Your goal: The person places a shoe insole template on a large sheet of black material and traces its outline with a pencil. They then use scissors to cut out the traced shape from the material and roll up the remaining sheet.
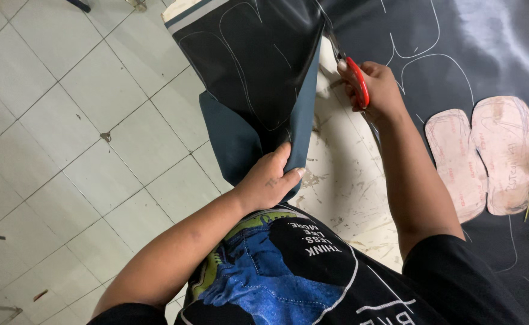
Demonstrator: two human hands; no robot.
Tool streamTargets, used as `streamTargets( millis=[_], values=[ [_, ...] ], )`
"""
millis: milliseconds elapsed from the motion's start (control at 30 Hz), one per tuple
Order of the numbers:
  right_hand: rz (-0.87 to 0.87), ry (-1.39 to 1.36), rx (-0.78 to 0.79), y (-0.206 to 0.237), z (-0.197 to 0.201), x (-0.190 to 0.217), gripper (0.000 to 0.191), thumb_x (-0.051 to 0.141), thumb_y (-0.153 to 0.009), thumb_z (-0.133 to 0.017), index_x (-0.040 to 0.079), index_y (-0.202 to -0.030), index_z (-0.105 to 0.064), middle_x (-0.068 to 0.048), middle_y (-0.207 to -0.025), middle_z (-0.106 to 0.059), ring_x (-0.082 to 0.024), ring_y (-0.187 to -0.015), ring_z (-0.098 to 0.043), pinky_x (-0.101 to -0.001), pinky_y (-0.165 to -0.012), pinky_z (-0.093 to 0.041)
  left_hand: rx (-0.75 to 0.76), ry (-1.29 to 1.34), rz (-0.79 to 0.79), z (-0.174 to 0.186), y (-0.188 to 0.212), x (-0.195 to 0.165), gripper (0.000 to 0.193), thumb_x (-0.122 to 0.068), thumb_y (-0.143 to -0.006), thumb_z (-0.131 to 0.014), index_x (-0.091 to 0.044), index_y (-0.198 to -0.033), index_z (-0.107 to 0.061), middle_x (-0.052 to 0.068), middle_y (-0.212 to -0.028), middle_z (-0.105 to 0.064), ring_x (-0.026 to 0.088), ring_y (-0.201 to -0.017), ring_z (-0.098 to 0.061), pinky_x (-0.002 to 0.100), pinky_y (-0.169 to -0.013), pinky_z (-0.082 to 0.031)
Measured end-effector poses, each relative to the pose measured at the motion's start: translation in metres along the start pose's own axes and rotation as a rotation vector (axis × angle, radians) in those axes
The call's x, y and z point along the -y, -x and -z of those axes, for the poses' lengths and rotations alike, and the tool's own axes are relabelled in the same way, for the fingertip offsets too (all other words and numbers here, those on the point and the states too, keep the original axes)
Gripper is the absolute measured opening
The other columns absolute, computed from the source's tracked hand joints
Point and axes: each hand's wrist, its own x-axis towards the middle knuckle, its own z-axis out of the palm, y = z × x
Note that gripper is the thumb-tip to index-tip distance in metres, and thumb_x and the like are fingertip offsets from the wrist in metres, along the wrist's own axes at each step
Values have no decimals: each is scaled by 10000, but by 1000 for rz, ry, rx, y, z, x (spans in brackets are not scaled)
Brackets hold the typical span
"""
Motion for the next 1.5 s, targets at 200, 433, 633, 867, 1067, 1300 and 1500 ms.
streamTargets(
  millis=[200, 433, 633, 867, 1067, 1300, 1500],
  values=[
    [-74, -26, 18, -13, 2, 13, 373, 369, -905, -819, 31, -942, -664, 22, -662, -590, -50, -502, -529, -212, -418, -397, -17, 33, 12, 8, 5, -1, 423, -201, -960, -605, 44, -1295, -523, 206, -1016, -728, 305, -924, -723, 390, -849, -556],
    [-22, 142, 26, -24, 10, 23, 377, 375, -921, -797, 22, -901, -666, -17, -633, -560, -82, -469, -471, -227, -393, -331, -37, 80, -20, 15, 12, 0, 369, -189, -979, -602, 36, -1263, -532, 189, -1019, -722, 276, -933, -717, 372, -857, -555],
    [-25, 66, 82, -44, 7, 33, 367, 352, -924, -821, 23, -889, -663, -13, -656, -587, -73, -506, -517, -211, -415, -369, -67, 88, 23, 20, 20, -4, 307, -193, -981, -611, 18, -1194, -544, 150, -947, -708, 247, -858, -705, 361, -796, -553],
    [-3, 64, 133, -67, -14, 60, 396, 392, -917, -837, 38, -873, -666, -12, -679, -596, -77, -525, -524, -216, -434, -364, -73, 126, 50, 28, 32, -13, 278, -155, -985, -601, 4, -1204, -540, 110, -896, -695, 199, -809, -689, 343, -757, -558],
    [51, 7, 221, -125, -38, 72, 309, 340, -958, -752, 84, -841, -625, 0, -680, -567, -88, -536, -502, -240, -458, -355, -100, 123, 42, 34, 46, -19, 294, -151, -994, -602, 4, -1236, -535, 115, -934, -692, 188, -849, -677, 329, -792, -551],
    [55, -117, 344, -176, -57, 66, 233, 308, -977, -670, 96, -886, -638, -9, -718, -609, -84, -562, -505, -237, -486, -357, -154, 97, 63, 32, 65, -9, 322, -154, -987, -608, 2, -1262, -548, 70, -996, -701, 130, -906, -674, 295, -833, -548],
    [769, 1008, -354, -137, -38, 44, 308, 285, -909, -814, 7, -1000, -719, -163, -816, -690, -383, -725, -676, -483, -624, -545, -259, 281, 1, 41, 89, 10, 419, -123, -985, -627, -5, -1374, -527, 27, -1087, -618, 100, -983, -581, 280, -889, -518]
  ],
)
